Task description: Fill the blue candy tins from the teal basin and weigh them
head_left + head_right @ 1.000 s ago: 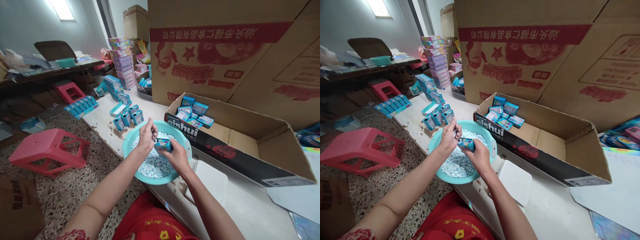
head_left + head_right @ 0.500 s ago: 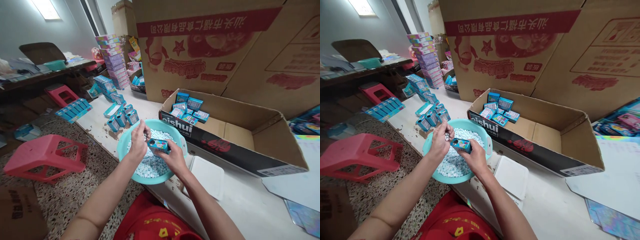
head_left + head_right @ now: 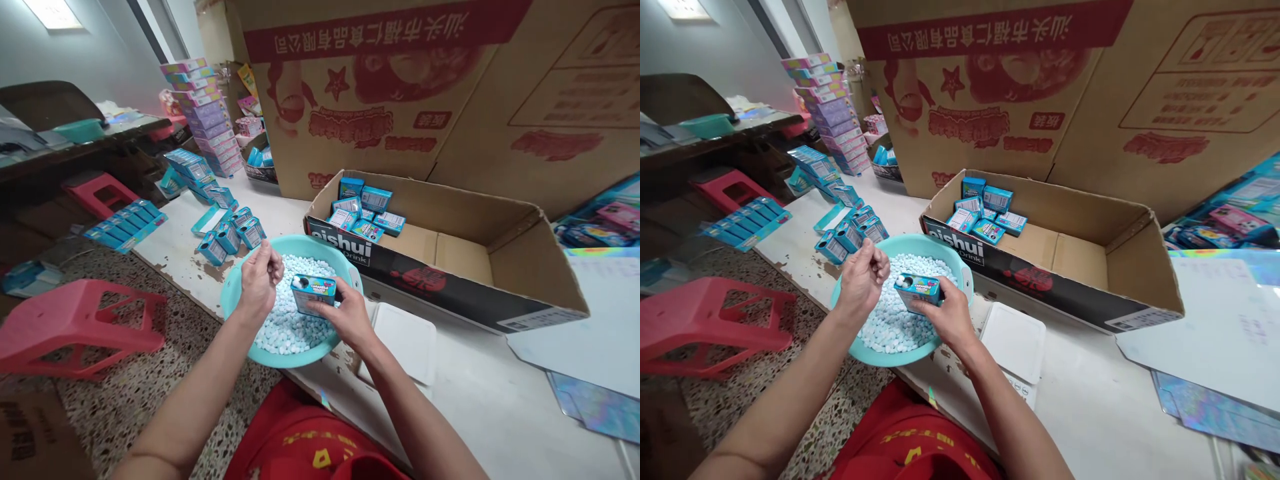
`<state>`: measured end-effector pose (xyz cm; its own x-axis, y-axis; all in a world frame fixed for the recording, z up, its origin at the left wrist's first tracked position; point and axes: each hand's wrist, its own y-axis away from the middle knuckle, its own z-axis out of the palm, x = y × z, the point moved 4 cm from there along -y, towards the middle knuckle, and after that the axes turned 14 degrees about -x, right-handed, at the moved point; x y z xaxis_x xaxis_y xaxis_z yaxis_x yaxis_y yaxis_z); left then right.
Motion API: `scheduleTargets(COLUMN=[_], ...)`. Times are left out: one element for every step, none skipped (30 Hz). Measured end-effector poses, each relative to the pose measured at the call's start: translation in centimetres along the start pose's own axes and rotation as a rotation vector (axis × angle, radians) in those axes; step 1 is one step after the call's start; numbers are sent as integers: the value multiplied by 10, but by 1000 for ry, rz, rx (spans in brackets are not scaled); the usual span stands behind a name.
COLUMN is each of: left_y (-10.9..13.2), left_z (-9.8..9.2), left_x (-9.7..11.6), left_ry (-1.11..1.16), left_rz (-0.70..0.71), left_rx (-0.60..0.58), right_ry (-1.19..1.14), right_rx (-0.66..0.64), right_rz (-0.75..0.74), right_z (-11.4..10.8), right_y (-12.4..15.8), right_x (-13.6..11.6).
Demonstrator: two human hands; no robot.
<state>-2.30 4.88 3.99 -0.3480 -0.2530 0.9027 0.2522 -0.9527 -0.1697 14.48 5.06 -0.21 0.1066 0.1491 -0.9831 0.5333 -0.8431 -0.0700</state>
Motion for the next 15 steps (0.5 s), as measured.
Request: scheduleTargets(left_y=[1,1,1,0,-1,-1,-1,0,2,6,12,19,28,36,44], left_z=[0,-1,-1,-2,-5,-9,-14,-20,-26,-31,-37,-42,-47,-52,-55], left_x=[-2,-4,-7,-10,-13,-15,-18,-20,-23,-25,-28,-32,-37,-41,-46], left_ry=[1,-2,-8,-23,-50,-97,-176,-296,-457,-652,-859,-1055,-1221,-1347,-1442], left_rz=[-14,-28,-42,-57,-76,-97,-124,-159,-193,-217,-231,-241,-250,-273,-307], left_rx=[-1,0,4,12,24,39,44,18,-50,-152,-268,-391,-497,-581,-660], right_ry=[-36,-72,-99,-113,-112,-104,-99,-107,-128,-151,-166,-167,-156,-135,-111], right_rx=[6,19,35,50,60,65,68,68,75,94,127,172,228,291,357], right_rz=[-11,-20,-25,-27,-28,-28,-29,-30,-30,-24,-13,4,25,48,73], right_z=[-2,-3,-3,-3,-2,-1,0,-1,-3,-8,-15,-25,-36,-48,-61], right_y=[1,2,2,2,2,3,5,8,13,20,30,42,55,68,82], right_x=[1,1,2,2,1,0,-2,-5,-7,-9,-10,-10,-8,-5,0])
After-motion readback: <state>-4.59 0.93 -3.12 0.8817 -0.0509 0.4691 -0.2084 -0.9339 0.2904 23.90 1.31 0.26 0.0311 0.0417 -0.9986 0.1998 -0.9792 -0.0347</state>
